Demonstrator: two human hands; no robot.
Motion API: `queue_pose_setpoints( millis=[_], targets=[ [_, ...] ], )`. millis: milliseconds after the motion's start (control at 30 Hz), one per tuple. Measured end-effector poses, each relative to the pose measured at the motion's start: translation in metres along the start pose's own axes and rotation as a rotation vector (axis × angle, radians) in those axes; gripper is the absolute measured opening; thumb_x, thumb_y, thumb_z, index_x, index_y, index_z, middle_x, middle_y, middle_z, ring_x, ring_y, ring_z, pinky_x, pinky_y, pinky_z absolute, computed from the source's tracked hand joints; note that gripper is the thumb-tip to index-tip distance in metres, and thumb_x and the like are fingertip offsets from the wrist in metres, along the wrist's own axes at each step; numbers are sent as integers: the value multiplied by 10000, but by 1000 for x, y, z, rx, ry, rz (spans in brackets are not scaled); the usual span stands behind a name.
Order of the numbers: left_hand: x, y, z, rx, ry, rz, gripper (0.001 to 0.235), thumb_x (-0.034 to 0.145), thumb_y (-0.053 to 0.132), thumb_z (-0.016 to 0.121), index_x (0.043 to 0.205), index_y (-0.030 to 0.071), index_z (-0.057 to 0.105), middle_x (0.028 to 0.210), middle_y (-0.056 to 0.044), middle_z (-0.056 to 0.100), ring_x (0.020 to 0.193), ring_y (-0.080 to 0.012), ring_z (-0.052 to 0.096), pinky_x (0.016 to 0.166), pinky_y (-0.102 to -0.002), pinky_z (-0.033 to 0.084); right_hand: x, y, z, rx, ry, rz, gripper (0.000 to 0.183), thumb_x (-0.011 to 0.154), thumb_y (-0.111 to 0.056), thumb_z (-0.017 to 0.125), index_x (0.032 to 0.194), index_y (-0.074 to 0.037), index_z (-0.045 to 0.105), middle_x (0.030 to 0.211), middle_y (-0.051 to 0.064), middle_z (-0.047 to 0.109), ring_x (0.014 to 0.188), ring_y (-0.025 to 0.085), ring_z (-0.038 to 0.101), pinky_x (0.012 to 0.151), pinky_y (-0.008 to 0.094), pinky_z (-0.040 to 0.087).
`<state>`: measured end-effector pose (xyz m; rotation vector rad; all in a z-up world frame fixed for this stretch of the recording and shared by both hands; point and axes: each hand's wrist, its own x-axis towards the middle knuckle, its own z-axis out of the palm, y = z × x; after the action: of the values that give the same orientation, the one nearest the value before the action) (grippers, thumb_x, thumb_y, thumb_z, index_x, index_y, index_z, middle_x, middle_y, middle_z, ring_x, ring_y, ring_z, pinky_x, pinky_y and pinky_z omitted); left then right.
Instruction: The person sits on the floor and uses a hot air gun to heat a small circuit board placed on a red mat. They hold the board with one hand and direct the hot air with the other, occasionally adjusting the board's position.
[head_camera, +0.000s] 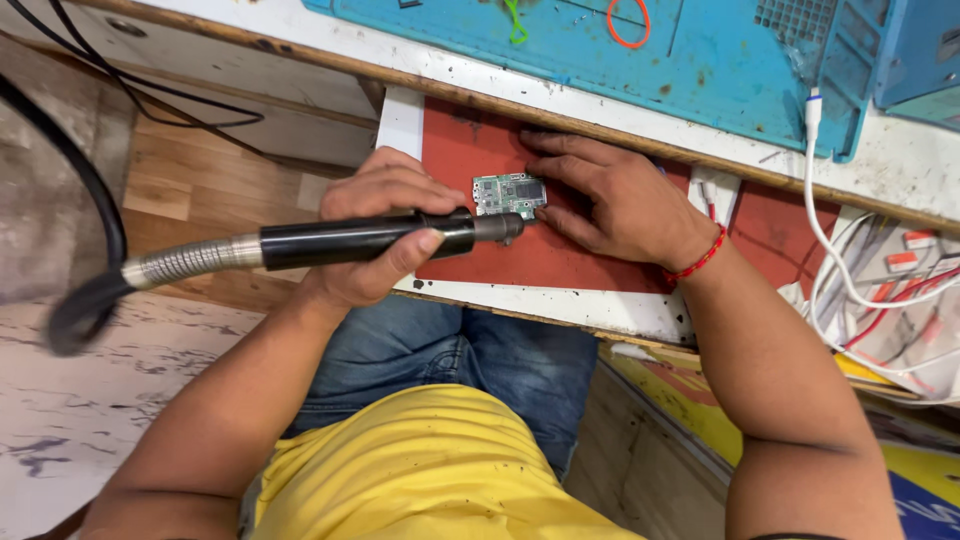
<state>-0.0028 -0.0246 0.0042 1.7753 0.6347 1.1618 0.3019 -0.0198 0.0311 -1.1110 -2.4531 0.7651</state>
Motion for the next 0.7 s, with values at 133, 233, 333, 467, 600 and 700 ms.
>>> queue_pose_setpoints(
  millis=[133, 233, 333, 467, 600, 700],
  targets=[
    [1, 1, -1, 58, 108, -88, 253, 958, 247, 710, 1098, 37, 733, 1105, -105, 770, 1023, -212, 650, 988, -343, 519, 4, -4, -4, -6, -10, -10, 456, 862, -136, 748, 1288, 0, 657, 1446, 182, 590, 1261, 372, 612, 1041, 419, 521],
    [2, -1, 0, 0, 60, -23, 264, 934, 264, 707, 1082, 47, 727, 1108, -97, 764, 1023, -207, 647, 983, -338, 518, 5, -6, -5, -24, -25, 7, 467, 839, -132, 753, 1276, 1, 657, 1443, 179, 591, 1255, 372, 612, 1032, 422, 521],
    [-1, 1, 2, 25, 129, -63, 265, 970, 274, 706, 1111, 49, 714, 1143, -98, 758, 1040, -210, 645, 999, -342, 517, 5, -7, -4, -25, -37, 59, 439, 855, -137, 761, 1262, -5, 665, 1443, 180, 591, 1227, 368, 619, 1014, 421, 525],
    [5, 3, 1, 64, 103, -51, 277, 963, 285, 706, 1117, 56, 724, 1102, -83, 764, 983, -193, 646, 974, -346, 507, 6, -8, -6, -16, -6, 4, 469, 835, -134, 755, 1272, 9, 657, 1432, 186, 593, 1249, 378, 611, 1022, 426, 517],
    [3, 1, 3, 67, 104, -52, 288, 980, 298, 714, 1118, 45, 711, 1129, -95, 763, 1005, -189, 671, 1007, -362, 497, 2, -6, -4, -24, -10, -2, 460, 864, -143, 753, 1283, 17, 648, 1427, 192, 597, 1248, 378, 614, 1036, 424, 517],
    [1, 0, 1, 62, 24, 13, 287, 950, 298, 704, 1096, 51, 718, 1128, -101, 753, 1053, -208, 649, 1003, -354, 508, 4, -4, -5, -35, -26, 27, 447, 874, -156, 763, 1273, 15, 654, 1407, 194, 606, 1226, 379, 622, 1023, 423, 522]
  ],
)
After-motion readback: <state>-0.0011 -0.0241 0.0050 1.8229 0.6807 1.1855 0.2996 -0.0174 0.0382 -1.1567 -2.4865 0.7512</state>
